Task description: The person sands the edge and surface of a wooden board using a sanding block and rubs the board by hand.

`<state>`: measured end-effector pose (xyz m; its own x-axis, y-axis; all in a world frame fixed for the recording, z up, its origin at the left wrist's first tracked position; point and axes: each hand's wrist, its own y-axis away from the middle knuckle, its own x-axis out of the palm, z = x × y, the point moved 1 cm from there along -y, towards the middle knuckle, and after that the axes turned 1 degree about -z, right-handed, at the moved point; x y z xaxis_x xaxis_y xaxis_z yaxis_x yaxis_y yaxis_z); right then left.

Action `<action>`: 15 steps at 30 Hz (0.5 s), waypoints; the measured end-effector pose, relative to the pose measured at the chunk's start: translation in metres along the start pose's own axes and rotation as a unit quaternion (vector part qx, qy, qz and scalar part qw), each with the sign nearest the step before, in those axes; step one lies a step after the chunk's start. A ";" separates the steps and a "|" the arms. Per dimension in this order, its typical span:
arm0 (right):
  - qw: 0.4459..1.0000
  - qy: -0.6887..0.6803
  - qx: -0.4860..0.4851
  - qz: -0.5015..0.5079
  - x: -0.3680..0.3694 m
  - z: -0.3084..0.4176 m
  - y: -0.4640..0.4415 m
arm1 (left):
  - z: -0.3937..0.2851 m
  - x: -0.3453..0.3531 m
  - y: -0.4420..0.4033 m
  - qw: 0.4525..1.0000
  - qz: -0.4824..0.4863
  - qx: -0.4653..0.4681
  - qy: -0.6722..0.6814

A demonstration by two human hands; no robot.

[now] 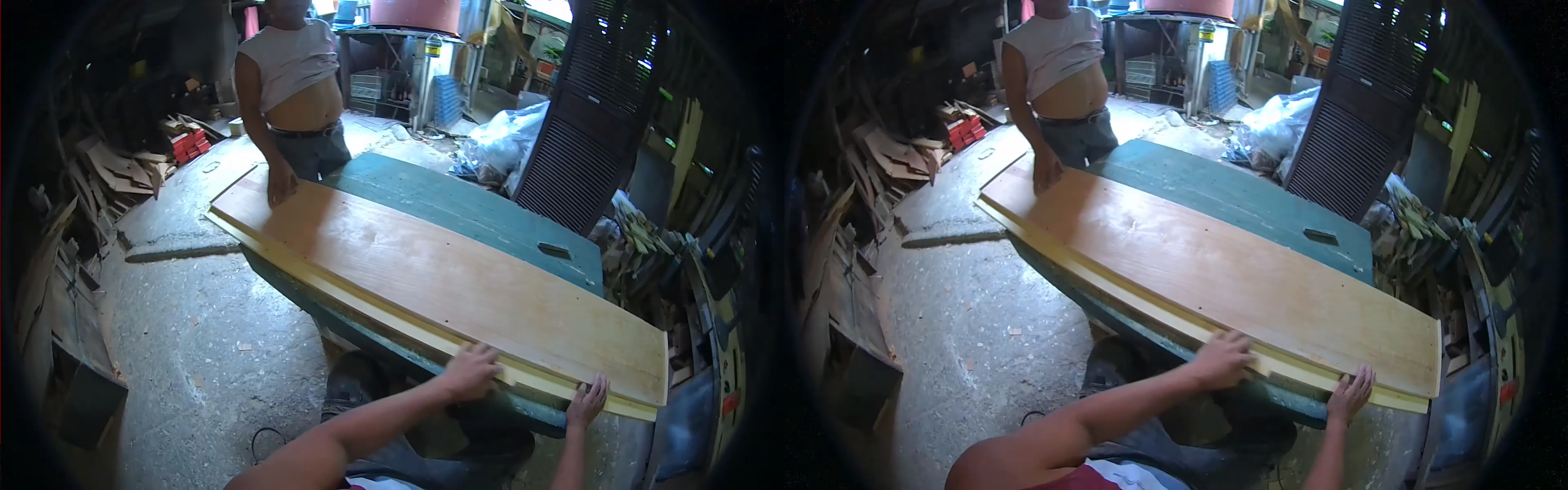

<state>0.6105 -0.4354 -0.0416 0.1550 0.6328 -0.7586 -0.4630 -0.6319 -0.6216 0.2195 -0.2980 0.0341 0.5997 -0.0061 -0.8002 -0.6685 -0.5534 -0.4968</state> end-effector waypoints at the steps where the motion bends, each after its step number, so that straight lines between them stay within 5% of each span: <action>1: 0.999 -0.013 0.029 0.004 0.003 -0.004 0.008 | 0.009 -0.014 0.013 0.999 0.018 -0.031 0.009; 3: 0.976 -0.198 0.059 -0.063 0.004 0.019 0.032 | 0.040 -0.050 0.048 0.995 -0.068 -0.065 0.015; 4: 0.976 -0.192 0.035 -0.096 -0.002 0.054 0.051 | 0.047 -0.078 0.067 0.983 -0.087 -0.159 0.038; 7: 0.945 -0.290 -0.153 0.003 -0.046 0.187 0.071 | 0.077 -0.112 0.131 0.921 -0.198 -0.292 0.163; 8: 0.936 -0.303 -0.165 0.075 -0.056 0.227 0.073 | 0.094 -0.108 0.158 0.811 -0.239 -0.391 0.363; 10: 0.930 -0.274 -0.208 0.133 -0.052 0.285 0.084 | 0.113 -0.124 0.197 0.761 -0.247 -0.524 0.293; 15: 0.959 -0.179 -0.159 0.153 -0.040 0.312 0.078 | 0.147 -0.152 0.264 0.746 -0.322 -0.520 0.264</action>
<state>0.2958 -0.3700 0.0011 -0.2823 0.4729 -0.8346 -0.1405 -0.8810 -0.4517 -0.1124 -0.3207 -0.0252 0.9223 0.3644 -0.1287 0.3706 -0.9284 0.0276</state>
